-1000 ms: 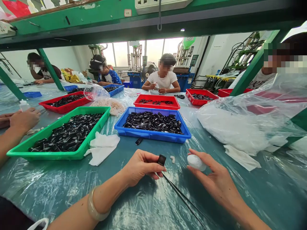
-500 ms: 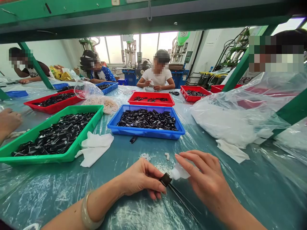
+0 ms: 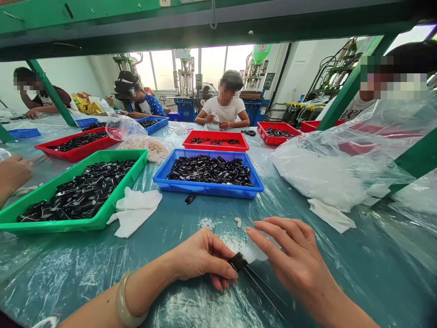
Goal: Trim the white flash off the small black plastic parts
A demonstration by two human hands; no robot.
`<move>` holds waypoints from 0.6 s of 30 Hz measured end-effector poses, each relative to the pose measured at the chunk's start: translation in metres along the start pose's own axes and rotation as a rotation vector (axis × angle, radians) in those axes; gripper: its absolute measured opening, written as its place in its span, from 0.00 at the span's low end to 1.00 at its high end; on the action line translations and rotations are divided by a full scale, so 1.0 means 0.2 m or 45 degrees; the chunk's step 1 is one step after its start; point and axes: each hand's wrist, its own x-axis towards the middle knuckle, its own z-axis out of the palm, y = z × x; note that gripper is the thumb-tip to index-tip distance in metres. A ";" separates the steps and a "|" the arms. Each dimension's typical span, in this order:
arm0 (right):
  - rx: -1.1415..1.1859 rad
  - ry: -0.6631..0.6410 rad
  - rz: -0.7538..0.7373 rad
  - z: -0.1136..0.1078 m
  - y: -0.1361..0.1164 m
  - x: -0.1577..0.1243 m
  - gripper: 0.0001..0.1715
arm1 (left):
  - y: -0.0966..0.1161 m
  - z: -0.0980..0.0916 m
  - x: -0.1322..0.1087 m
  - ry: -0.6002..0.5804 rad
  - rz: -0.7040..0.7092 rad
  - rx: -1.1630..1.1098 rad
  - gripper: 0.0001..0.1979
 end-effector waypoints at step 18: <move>0.025 -0.014 -0.044 -0.01 0.01 0.01 0.18 | 0.01 0.01 -0.01 -0.023 -0.001 -0.001 0.07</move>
